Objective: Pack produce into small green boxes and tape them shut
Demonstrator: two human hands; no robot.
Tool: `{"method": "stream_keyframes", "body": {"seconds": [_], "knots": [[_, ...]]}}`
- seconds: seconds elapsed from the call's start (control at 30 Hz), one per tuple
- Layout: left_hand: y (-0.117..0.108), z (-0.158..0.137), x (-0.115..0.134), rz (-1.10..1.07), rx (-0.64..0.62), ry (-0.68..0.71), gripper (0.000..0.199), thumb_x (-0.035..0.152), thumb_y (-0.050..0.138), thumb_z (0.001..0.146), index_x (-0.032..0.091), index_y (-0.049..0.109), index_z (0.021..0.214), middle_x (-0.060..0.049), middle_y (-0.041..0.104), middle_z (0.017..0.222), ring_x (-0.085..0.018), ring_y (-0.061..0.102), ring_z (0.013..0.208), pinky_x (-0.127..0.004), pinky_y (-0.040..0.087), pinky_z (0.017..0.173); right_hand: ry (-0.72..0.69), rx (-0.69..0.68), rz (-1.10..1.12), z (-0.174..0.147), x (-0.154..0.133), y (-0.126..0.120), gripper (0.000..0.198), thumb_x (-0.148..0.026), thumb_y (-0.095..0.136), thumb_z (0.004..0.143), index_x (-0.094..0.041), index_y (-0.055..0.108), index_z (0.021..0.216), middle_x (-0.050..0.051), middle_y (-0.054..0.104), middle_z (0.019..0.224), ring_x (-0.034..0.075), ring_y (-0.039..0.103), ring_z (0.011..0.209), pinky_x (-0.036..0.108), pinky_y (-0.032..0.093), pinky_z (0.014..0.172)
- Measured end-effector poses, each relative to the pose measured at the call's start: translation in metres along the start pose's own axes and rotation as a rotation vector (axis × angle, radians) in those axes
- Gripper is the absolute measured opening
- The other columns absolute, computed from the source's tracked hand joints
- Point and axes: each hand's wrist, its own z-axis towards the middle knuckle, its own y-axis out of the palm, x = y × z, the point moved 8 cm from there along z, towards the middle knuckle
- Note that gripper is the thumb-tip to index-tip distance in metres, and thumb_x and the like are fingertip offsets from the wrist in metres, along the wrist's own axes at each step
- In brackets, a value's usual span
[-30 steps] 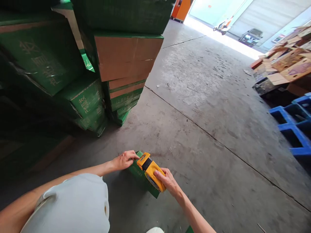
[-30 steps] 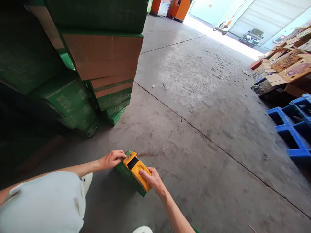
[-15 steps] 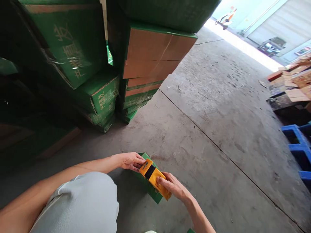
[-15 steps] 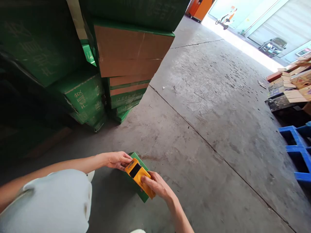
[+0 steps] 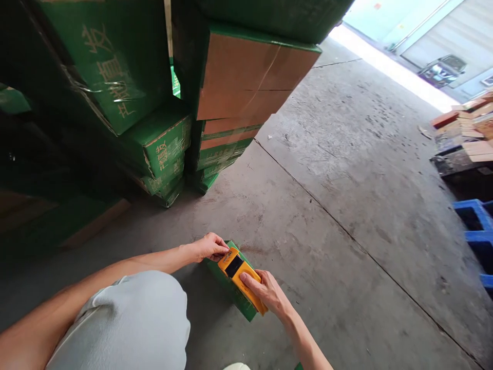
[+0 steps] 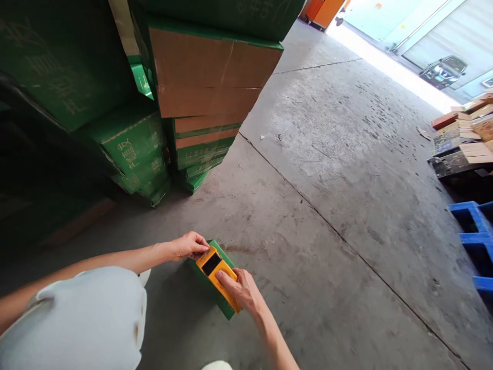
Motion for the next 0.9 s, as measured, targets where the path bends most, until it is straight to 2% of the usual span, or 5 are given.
{"method": "stream_keyframes", "body": {"seconds": [0.17,0.33,0.4,0.63,0.9], "knots": [[-0.014,0.006,0.008,0.093,0.044,0.087,0.047,0.046,0.098,0.053,0.014,0.076,0.078,-0.001,0.072,0.066,-0.015,0.065,0.064,-0.027,0.049,0.064,0.062,-0.065,0.116,-0.002,0.006,0.010,0.061,-0.080,0.068,0.080,-0.020,0.059,0.071,0.001,0.060,0.058,0.015,0.052,0.049,0.025,0.033,0.045],[-0.075,0.000,0.026,0.129,0.284,0.189,0.041,0.042,0.096,0.056,0.015,0.072,0.074,0.001,0.067,0.061,-0.011,0.059,0.057,-0.024,0.045,0.059,0.131,-0.076,0.116,-0.022,0.031,0.006,0.062,-0.079,0.066,0.082,-0.019,0.062,0.072,0.002,0.063,0.057,0.017,0.059,0.047,0.025,0.040,0.044],[-0.092,-0.001,0.031,0.133,0.306,0.234,0.040,0.043,0.095,0.058,0.015,0.072,0.076,0.001,0.069,0.064,-0.010,0.061,0.060,-0.023,0.045,0.060,0.154,-0.050,0.116,-0.029,0.042,0.002,0.060,-0.078,0.066,0.083,-0.019,0.063,0.074,0.003,0.064,0.057,0.018,0.060,0.047,0.026,0.041,0.044],[-0.102,0.007,0.032,0.205,0.284,0.345,0.046,0.050,0.094,0.061,0.014,0.073,0.082,-0.003,0.074,0.073,-0.012,0.065,0.065,-0.025,0.051,0.067,0.153,0.027,0.078,-0.031,0.039,0.002,0.060,-0.079,0.066,0.083,-0.021,0.060,0.069,0.004,0.062,0.056,0.018,0.058,0.046,0.027,0.037,0.044],[-0.114,0.024,0.009,0.306,0.357,0.301,0.041,0.052,0.086,0.065,0.017,0.071,0.082,-0.002,0.071,0.072,-0.014,0.064,0.066,-0.027,0.051,0.068,0.145,0.162,-0.278,-0.019,0.029,-0.006,0.062,-0.077,0.059,0.086,-0.020,0.052,0.063,0.001,0.054,0.061,0.015,0.052,0.058,0.025,0.027,0.050]]}}
